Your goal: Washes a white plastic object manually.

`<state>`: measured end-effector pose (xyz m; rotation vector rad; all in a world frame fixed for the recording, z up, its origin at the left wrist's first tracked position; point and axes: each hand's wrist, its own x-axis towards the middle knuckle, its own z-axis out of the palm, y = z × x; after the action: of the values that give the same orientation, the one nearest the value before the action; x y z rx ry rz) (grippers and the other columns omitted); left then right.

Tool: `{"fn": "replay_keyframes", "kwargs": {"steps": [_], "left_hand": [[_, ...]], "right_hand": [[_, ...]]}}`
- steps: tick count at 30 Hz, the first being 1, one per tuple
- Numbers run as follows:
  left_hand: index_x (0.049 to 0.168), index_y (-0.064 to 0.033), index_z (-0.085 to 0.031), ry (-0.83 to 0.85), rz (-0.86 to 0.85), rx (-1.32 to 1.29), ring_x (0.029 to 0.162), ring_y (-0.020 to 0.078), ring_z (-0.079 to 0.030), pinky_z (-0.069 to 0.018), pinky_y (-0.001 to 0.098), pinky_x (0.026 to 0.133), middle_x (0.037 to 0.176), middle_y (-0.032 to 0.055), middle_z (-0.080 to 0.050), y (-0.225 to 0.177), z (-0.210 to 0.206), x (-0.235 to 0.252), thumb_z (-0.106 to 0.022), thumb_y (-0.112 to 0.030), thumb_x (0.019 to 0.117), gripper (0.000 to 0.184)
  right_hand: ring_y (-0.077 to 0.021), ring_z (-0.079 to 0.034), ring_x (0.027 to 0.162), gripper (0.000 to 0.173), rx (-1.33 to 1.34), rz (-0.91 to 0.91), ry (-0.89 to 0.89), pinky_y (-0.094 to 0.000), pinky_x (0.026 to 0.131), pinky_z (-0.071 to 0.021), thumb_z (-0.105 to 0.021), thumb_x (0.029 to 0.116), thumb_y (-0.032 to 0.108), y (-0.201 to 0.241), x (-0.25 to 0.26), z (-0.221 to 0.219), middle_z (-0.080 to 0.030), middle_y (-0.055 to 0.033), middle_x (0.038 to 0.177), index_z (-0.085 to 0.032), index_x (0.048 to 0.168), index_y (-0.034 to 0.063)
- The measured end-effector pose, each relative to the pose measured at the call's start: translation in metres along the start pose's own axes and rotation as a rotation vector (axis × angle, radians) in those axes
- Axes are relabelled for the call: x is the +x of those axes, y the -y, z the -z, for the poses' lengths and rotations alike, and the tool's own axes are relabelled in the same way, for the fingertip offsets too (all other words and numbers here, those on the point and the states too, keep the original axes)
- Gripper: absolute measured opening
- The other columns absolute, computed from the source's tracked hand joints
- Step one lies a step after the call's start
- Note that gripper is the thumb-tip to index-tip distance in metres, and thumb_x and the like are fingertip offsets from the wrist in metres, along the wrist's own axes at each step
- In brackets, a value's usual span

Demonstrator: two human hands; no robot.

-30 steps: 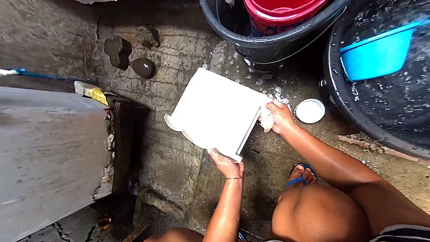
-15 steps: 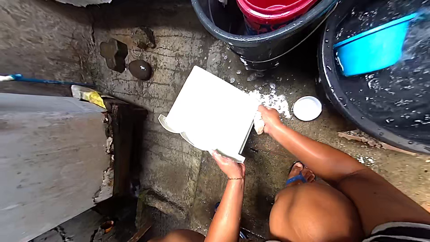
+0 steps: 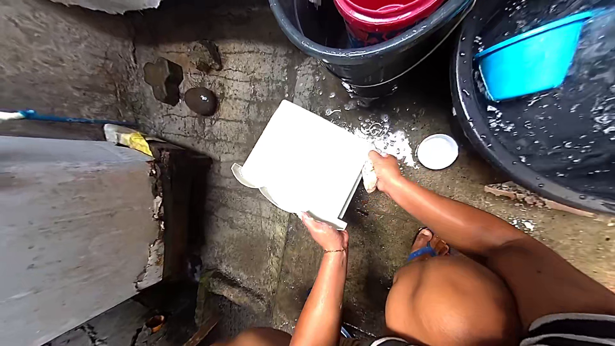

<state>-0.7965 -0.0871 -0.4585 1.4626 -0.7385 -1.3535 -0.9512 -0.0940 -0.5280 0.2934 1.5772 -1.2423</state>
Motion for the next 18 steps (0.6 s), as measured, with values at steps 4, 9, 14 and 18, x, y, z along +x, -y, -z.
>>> {"fn": "replay_keyframes", "kwargs": {"steps": [4, 9, 14, 18], "left_hand": [[0.143, -0.0141, -0.042, -0.005, -0.02, -0.068, 0.115, 0.0184, -0.063, -0.0555, 0.0421, 0.095, 0.127, 0.0094, -0.06, -0.004, 0.0, -0.002, -0.007, -0.051, 0.1096, 0.061], [0.143, -0.0165, -0.043, 0.055, -0.018, -0.118, 0.116, 0.0184, -0.063, -0.0562, 0.0439, 0.094, 0.127, 0.0086, -0.062, -0.011, 0.002, 0.0, -0.007, -0.051, 0.1096, 0.06], [0.141, -0.0167, -0.045, -0.015, 0.083, -0.165, 0.112, 0.02, -0.064, -0.0572, 0.0445, 0.09, 0.124, 0.0089, -0.063, -0.004, -0.013, -0.012, -0.008, -0.056, 0.1083, 0.063], [0.142, -0.0173, -0.044, -0.015, 0.039, -0.172, 0.114, 0.0222, -0.063, -0.0556, 0.0478, 0.092, 0.126, 0.0097, -0.061, -0.008, -0.028, -0.006, -0.006, -0.058, 0.107, 0.066]], "right_hand": [[-0.019, -0.062, 0.068, 0.026, -0.027, -0.023, 0.205, -0.0382, 0.064, -0.0548, -0.053, 0.1059, 0.024, -0.008, -0.068, -0.013, -0.062, -0.011, 0.081, -0.064, 0.113, 0.0017], [-0.0176, -0.059, 0.068, 0.035, 0.029, 0.056, 0.093, -0.0402, 0.063, -0.0535, -0.053, 0.1033, 0.035, 0.008, -0.032, -0.007, -0.06, -0.0081, 0.081, -0.064, 0.109, 0.0029], [-0.0251, -0.065, 0.091, 0.045, 0.199, 0.117, -0.019, -0.0483, 0.08, -0.0571, -0.047, 0.1069, 0.041, 0.027, -0.03, -0.012, -0.063, -0.0158, 0.103, -0.057, 0.125, 0.0016], [-0.0307, -0.064, 0.097, 0.052, 0.072, 0.023, 0.156, -0.0503, 0.081, -0.0551, -0.033, 0.1119, 0.045, -0.006, -0.087, -0.04, -0.063, -0.0214, 0.113, -0.05, 0.139, 0.004]]}}
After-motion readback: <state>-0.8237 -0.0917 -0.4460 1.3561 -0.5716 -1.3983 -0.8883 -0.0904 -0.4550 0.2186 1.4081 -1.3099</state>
